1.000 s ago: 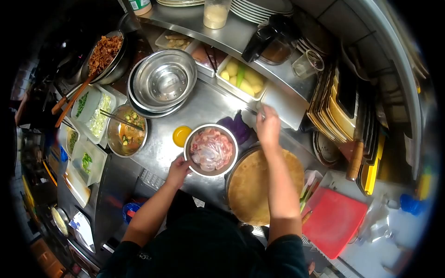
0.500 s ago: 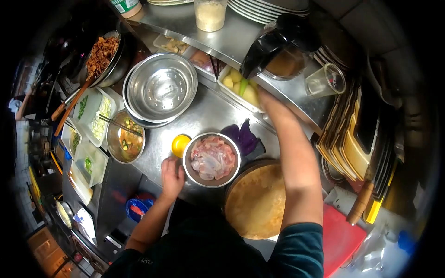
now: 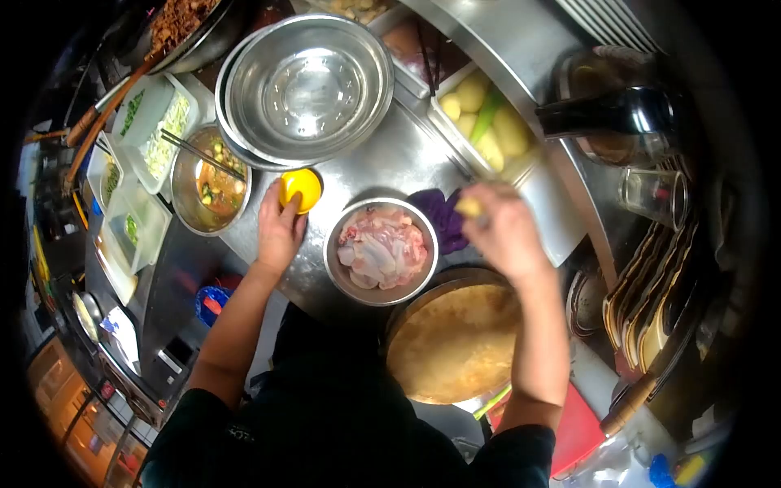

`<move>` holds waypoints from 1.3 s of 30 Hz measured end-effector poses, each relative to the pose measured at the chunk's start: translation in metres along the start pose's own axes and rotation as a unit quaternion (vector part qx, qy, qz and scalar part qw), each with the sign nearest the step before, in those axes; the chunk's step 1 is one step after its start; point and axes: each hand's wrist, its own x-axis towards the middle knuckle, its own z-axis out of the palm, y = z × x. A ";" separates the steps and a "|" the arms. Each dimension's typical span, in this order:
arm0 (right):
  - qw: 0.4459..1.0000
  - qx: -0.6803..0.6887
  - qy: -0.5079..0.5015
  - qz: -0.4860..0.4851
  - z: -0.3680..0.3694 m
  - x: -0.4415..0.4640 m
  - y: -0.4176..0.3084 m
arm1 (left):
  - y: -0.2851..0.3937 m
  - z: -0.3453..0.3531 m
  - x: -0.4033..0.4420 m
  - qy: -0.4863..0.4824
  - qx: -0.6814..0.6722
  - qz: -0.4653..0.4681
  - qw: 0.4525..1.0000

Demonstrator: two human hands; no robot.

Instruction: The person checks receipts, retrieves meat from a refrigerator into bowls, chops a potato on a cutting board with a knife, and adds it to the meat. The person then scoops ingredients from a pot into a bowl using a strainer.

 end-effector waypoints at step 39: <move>0.741 0.595 0.232 0.211 0.004 0.026 0.023 | 0.026 -0.097 -0.120 -0.049 -0.135 -0.034 0.989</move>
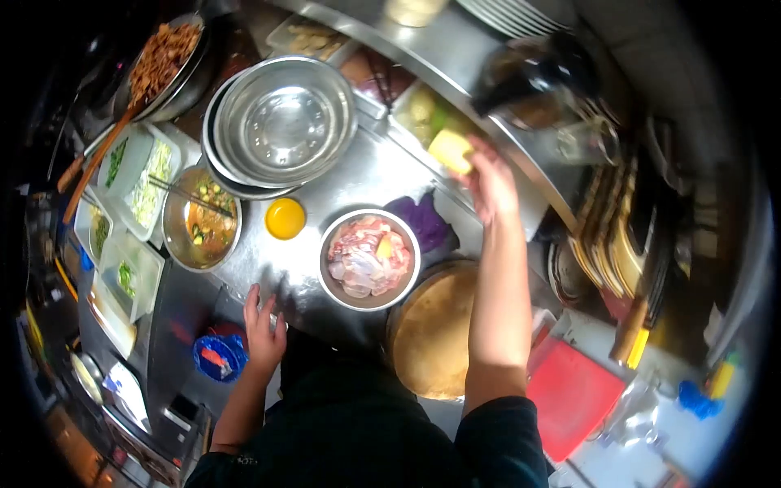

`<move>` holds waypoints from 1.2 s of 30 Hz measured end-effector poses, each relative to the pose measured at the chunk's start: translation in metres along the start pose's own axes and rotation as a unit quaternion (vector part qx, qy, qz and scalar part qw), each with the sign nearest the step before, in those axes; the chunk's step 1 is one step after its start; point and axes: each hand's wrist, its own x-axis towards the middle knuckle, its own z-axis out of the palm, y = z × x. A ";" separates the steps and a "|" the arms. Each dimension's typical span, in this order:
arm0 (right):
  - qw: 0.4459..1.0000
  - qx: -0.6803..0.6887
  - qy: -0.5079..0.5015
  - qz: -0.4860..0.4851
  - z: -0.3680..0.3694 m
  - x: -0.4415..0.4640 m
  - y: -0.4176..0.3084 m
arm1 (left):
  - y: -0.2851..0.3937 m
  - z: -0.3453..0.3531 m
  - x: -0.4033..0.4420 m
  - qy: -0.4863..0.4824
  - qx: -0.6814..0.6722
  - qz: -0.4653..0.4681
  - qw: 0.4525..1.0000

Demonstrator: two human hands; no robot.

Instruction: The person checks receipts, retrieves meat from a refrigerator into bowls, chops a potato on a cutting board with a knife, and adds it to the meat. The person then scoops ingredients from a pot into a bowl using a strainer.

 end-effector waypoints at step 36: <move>0.727 -0.417 0.521 -0.161 -0.218 -0.459 0.211 | 0.531 0.043 0.067 -0.026 0.191 0.663 0.723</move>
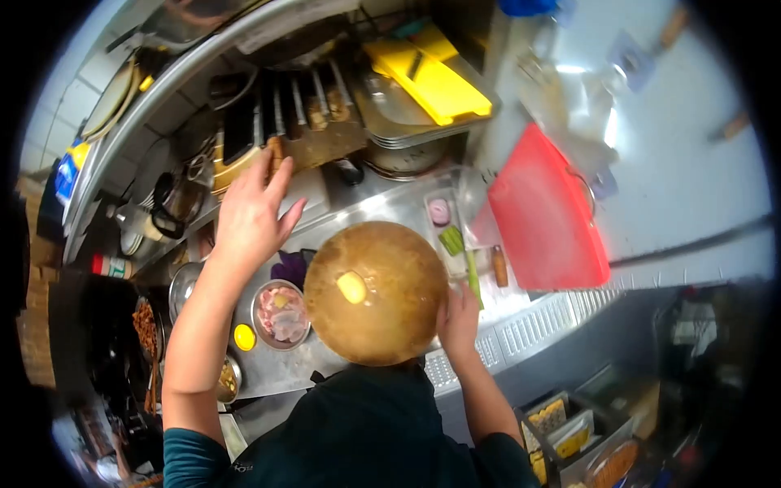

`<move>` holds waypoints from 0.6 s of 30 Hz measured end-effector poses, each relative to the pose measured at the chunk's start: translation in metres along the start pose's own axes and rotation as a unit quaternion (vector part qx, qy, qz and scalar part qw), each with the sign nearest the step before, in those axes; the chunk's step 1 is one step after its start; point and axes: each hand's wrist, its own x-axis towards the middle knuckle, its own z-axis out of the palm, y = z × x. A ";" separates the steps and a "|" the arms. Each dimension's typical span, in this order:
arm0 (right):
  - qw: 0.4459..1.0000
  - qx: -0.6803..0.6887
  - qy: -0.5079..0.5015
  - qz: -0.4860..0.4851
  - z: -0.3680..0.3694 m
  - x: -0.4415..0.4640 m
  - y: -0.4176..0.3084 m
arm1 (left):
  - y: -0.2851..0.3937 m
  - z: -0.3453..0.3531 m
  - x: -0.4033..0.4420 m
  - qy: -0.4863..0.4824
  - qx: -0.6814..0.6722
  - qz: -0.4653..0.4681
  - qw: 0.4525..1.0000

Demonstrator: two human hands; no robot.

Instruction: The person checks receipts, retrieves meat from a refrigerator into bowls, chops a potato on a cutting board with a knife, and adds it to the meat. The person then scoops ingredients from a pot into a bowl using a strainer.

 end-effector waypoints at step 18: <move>0.838 0.338 -0.146 0.403 -0.027 0.097 0.109 | 0.069 -0.017 -0.232 0.005 -0.181 -0.107 0.978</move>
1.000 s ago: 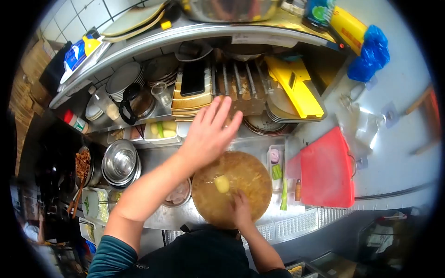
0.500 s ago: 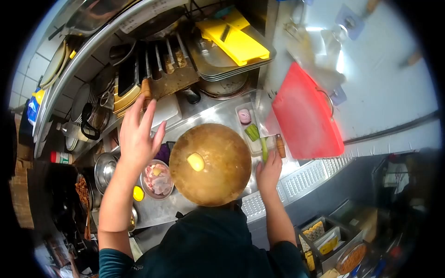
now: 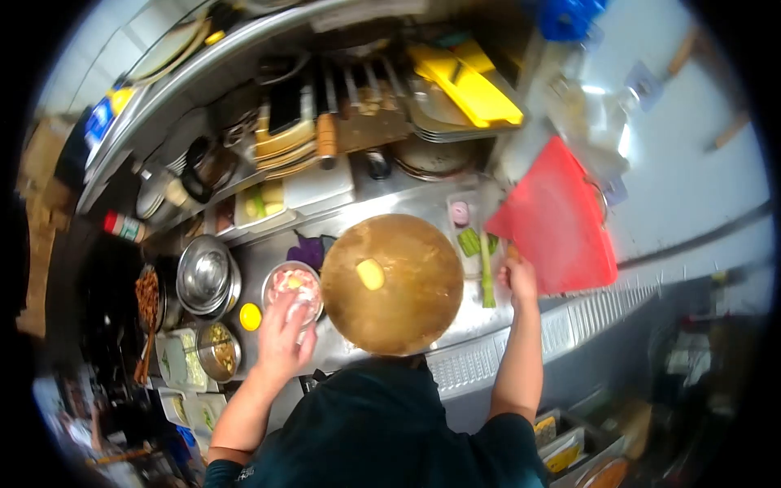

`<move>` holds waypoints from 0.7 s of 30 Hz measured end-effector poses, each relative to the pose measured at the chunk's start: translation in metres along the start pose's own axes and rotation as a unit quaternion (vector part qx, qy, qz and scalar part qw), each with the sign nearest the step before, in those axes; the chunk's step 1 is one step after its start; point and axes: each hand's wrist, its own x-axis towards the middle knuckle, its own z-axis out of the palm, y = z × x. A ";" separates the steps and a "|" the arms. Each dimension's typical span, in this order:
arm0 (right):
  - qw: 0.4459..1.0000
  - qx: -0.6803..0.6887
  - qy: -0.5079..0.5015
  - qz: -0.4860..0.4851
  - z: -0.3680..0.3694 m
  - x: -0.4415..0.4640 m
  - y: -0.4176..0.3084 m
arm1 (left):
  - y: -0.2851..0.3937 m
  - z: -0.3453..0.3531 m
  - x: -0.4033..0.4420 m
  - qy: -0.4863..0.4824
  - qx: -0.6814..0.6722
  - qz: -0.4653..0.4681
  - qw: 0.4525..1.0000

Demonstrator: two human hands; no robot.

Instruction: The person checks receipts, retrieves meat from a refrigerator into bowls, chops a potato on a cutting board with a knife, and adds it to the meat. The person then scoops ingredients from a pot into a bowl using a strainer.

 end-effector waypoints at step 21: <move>0.768 -0.238 -0.290 -0.519 0.219 -0.298 0.048 | 0.040 0.057 -0.080 0.165 -0.614 -0.369 0.678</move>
